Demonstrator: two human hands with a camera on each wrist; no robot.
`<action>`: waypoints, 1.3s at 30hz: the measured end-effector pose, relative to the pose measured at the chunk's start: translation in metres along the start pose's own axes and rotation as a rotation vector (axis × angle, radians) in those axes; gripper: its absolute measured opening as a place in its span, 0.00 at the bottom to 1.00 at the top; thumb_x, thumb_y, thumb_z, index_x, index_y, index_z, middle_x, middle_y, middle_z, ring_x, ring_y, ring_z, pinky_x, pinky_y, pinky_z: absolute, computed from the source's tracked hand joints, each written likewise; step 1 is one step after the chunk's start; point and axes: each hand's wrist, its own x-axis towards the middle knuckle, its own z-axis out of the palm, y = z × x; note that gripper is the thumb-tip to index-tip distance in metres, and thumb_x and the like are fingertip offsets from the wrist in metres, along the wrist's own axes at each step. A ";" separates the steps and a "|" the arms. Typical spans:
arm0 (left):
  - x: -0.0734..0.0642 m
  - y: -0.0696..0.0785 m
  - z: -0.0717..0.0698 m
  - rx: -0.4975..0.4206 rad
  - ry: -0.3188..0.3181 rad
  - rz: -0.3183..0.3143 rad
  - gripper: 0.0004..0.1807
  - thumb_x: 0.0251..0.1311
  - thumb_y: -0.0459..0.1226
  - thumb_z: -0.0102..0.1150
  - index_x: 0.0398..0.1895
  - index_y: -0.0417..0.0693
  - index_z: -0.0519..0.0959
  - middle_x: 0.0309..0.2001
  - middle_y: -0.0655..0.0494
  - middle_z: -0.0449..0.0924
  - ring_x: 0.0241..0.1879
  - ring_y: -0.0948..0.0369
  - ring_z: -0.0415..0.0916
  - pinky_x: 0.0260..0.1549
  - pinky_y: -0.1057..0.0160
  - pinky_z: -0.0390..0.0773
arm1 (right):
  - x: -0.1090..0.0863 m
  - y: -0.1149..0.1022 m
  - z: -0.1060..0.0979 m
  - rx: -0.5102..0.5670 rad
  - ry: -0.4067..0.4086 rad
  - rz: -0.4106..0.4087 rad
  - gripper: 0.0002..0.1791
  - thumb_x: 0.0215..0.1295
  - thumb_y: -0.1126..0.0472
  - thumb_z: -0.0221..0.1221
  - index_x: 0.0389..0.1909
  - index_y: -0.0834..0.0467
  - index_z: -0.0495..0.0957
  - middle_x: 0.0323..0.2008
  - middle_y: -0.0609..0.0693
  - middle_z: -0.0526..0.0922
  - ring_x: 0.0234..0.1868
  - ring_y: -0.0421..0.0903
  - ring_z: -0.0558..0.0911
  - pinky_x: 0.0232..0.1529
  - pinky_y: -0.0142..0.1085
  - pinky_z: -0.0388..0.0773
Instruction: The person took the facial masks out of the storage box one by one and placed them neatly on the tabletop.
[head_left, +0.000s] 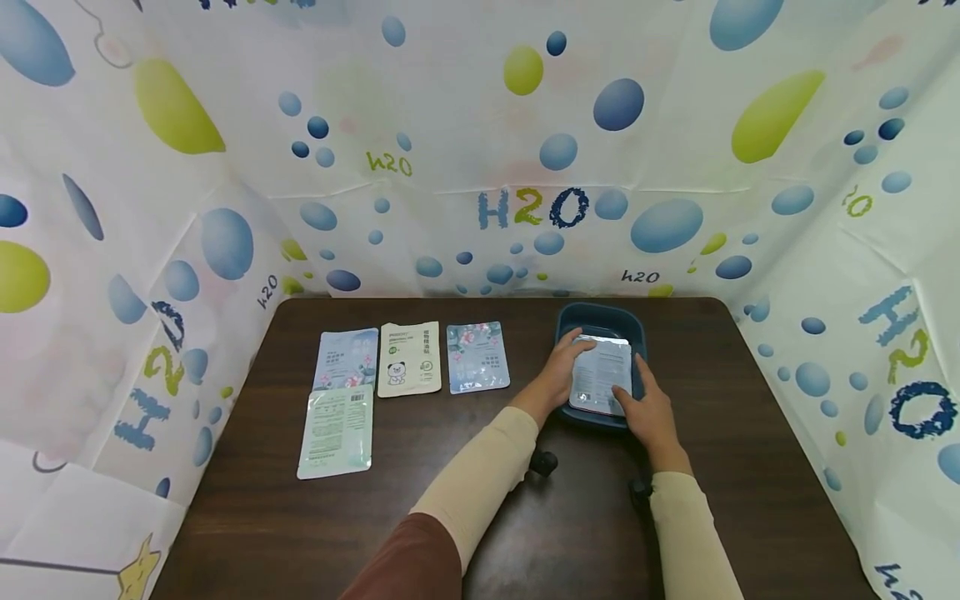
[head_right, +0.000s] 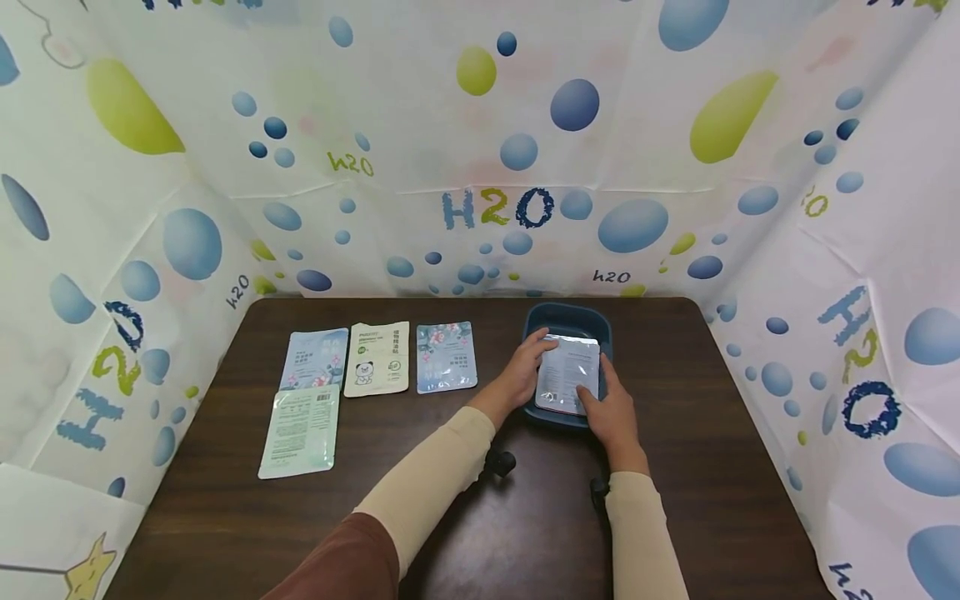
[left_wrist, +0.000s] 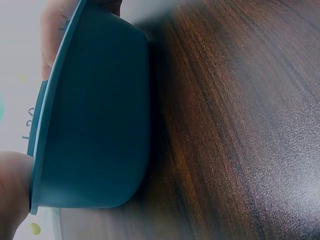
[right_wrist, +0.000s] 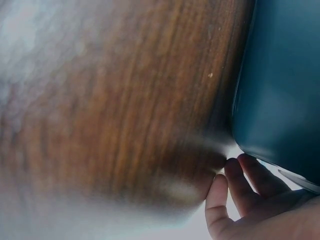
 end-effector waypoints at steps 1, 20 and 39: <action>0.000 0.000 0.000 -0.009 -0.007 -0.001 0.39 0.69 0.42 0.57 0.81 0.51 0.56 0.80 0.44 0.54 0.76 0.42 0.58 0.77 0.44 0.57 | 0.000 0.000 0.000 0.002 0.001 -0.002 0.45 0.76 0.45 0.53 0.84 0.42 0.36 0.83 0.61 0.45 0.80 0.70 0.49 0.75 0.70 0.48; -0.003 0.001 -0.008 0.007 -0.129 0.037 0.32 0.74 0.41 0.47 0.79 0.45 0.59 0.80 0.44 0.55 0.74 0.40 0.62 0.76 0.46 0.59 | -0.001 0.000 0.003 0.004 0.047 -0.040 0.44 0.75 0.46 0.53 0.84 0.45 0.40 0.81 0.65 0.50 0.79 0.71 0.54 0.74 0.70 0.51; -0.007 -0.007 -0.011 0.083 -0.167 0.075 0.29 0.74 0.39 0.50 0.76 0.43 0.65 0.72 0.43 0.70 0.67 0.48 0.73 0.66 0.51 0.73 | -0.004 0.005 0.004 0.005 0.042 -0.057 0.44 0.76 0.46 0.53 0.84 0.47 0.40 0.79 0.69 0.52 0.78 0.71 0.56 0.75 0.68 0.53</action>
